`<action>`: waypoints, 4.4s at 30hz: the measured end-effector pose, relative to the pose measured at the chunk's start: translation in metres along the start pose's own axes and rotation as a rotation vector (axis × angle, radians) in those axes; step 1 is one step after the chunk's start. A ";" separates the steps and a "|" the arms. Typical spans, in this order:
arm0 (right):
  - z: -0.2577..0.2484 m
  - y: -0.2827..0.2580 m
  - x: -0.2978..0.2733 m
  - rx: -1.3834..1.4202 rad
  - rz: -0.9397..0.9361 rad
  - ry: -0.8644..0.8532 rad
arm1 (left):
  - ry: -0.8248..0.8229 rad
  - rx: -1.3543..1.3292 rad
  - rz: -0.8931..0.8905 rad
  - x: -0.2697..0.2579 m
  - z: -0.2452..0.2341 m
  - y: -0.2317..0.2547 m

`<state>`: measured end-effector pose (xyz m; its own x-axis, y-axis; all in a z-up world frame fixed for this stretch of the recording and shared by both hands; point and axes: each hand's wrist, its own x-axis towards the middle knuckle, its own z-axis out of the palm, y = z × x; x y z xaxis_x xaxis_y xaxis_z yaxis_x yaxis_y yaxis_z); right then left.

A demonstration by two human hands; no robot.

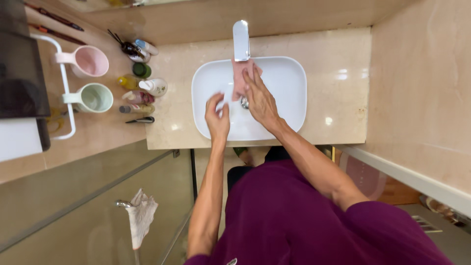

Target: The person kneels on the bathroom floor and wipes the sink basin and surrounding countertop with a cloth. They rinse the cloth under the faucet and continue wiping the sink and faucet area.

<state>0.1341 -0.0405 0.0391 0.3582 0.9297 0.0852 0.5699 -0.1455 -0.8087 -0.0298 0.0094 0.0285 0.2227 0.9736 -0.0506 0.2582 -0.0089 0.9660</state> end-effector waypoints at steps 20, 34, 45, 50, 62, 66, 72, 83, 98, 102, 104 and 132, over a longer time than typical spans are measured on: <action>0.034 0.047 0.049 0.545 0.336 -0.068 | -0.034 -0.031 -0.192 -0.031 0.007 -0.019; 0.029 0.058 0.073 0.888 0.316 -0.168 | -0.117 0.404 0.244 -0.005 0.046 0.052; 0.006 0.003 0.100 0.630 0.603 -0.094 | -0.204 0.617 0.328 -0.003 0.036 0.053; 0.015 0.044 0.095 0.680 0.484 -0.155 | -0.184 0.653 0.393 -0.008 0.035 0.052; 0.006 0.004 0.110 0.710 0.434 -0.086 | -0.171 0.706 0.499 -0.004 0.036 0.046; 0.001 0.018 0.115 0.646 0.444 -0.064 | -0.274 0.727 0.310 -0.010 0.039 0.053; 0.006 0.067 0.069 0.788 0.287 -0.272 | -0.194 0.731 0.426 -0.009 0.043 0.044; 0.014 0.063 0.139 0.113 0.229 0.412 | -0.236 0.951 0.294 -0.016 0.051 0.048; 0.025 0.080 0.135 0.926 0.383 -0.145 | -0.246 0.845 0.271 -0.015 0.056 0.048; 0.020 0.085 0.117 0.823 0.274 -0.249 | -0.231 0.823 0.319 -0.014 0.054 0.051; 0.019 0.085 0.091 0.683 0.152 -0.230 | -0.232 0.800 0.320 -0.011 0.051 0.051; 0.018 0.027 0.091 0.661 0.339 -0.087 | -0.048 0.461 0.147 -0.077 0.008 0.013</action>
<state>0.1694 0.0463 0.0145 0.3601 0.8975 -0.2548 -0.1347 -0.2202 -0.9661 -0.0362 -0.0671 0.0428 0.3283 0.9429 0.0558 0.6080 -0.2562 0.7515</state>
